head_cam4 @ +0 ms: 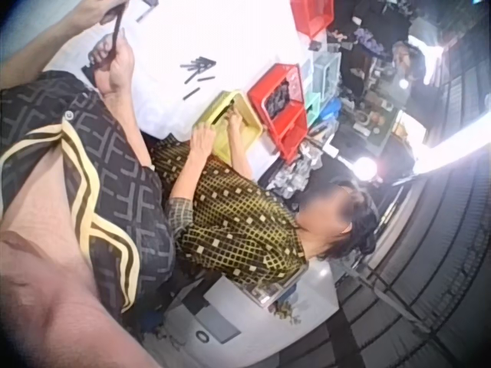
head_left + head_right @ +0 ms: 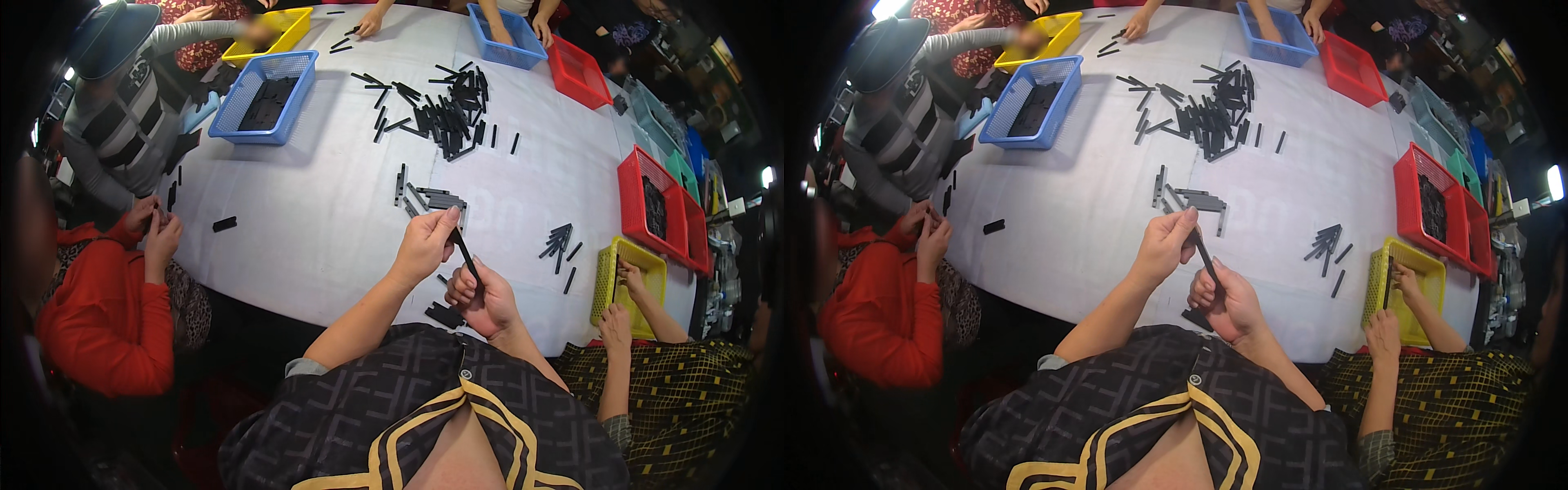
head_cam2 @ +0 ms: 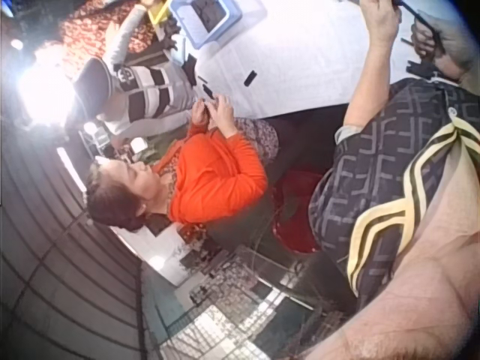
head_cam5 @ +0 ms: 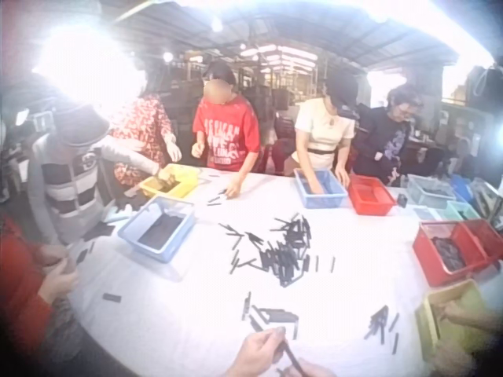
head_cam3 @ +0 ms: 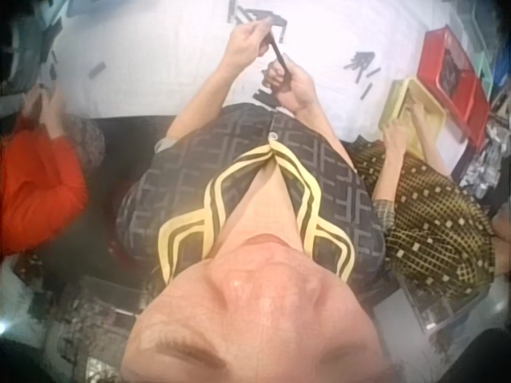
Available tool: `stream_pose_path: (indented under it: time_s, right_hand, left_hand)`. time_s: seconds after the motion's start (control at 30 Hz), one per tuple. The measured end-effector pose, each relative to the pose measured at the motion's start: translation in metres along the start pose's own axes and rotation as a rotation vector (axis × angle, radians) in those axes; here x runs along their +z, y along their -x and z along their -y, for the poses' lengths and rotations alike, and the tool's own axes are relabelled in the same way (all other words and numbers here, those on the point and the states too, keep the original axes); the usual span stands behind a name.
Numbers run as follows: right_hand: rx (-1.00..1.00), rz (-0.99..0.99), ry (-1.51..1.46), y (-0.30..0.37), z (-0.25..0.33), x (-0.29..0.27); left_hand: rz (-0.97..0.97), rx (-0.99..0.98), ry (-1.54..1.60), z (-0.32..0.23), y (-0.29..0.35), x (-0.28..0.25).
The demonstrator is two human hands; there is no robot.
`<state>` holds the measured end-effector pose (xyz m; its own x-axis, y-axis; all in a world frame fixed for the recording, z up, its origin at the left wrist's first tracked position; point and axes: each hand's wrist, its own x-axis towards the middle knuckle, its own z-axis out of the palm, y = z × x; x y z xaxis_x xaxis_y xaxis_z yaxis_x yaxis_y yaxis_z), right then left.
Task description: The person assembles small black plastic components by hand at a shared table. They pick up individual pieces, fit them together, and place the assembled units into a yellow basket while other workers perform similar tasks nearby.
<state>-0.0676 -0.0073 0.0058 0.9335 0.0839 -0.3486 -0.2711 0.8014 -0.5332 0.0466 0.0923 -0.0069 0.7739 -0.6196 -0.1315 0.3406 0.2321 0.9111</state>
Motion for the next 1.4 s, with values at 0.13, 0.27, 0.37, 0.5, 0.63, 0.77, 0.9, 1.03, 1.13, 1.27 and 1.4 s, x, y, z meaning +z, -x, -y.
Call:
stream_pose_path:
  time_s: [0.13, 0.27, 0.37, 0.5, 0.63, 0.77, 0.9, 1.03, 1.13, 1.27, 1.4]
  right_hand:
    - [0.026, 0.057, -0.083, -0.001, 0.000, 0.000]
    - [0.063, 0.041, -0.129, -0.002, 0.000, 0.002]
    - [0.079, -0.018, -0.039, -0.002, -0.003, 0.005]
    - [0.037, -0.019, 0.073, -0.005, -0.003, -0.008]
    - [0.040, -0.061, 0.175, -0.011, -0.012, -0.009]
    - [0.127, -0.309, 0.142, -0.009, -0.014, 0.037]
    - [0.286, -0.198, 0.005, -0.013, -0.018, 0.014]
    - [0.293, -0.112, 0.056, -0.018, -0.019, 0.005]
    - [0.304, -0.036, 0.024, -0.019, -0.020, -0.001]
    - [0.308, 0.034, 0.010, -0.020, -0.031, -0.015]
    - [0.168, -0.123, 0.251, -0.018, -0.041, -0.016]
  left_hand:
    - [0.039, 0.080, 0.055, 0.001, 0.006, 0.004]
    - [-0.005, 0.120, -0.151, 0.004, 0.011, 0.006]
    - [0.006, 0.004, -0.063, 0.005, 0.010, -0.005]
    - [-0.089, 0.289, -0.574, -0.006, 0.006, 0.001]
    - [-0.195, 0.805, -0.661, -0.048, 0.005, 0.030]
    - [0.319, 1.150, -0.632, -0.055, 0.009, 0.062]
    - [0.060, 1.148, -0.658, -0.045, -0.011, 0.034]
    - [0.120, 1.280, -0.690, -0.038, 0.001, 0.040]
    - [0.331, 1.346, -0.722, -0.041, 0.011, 0.044]
    - [0.047, 1.226, -0.743, -0.041, -0.008, 0.013]
    - [0.317, 1.312, -0.702, -0.043, 0.009, 0.035]
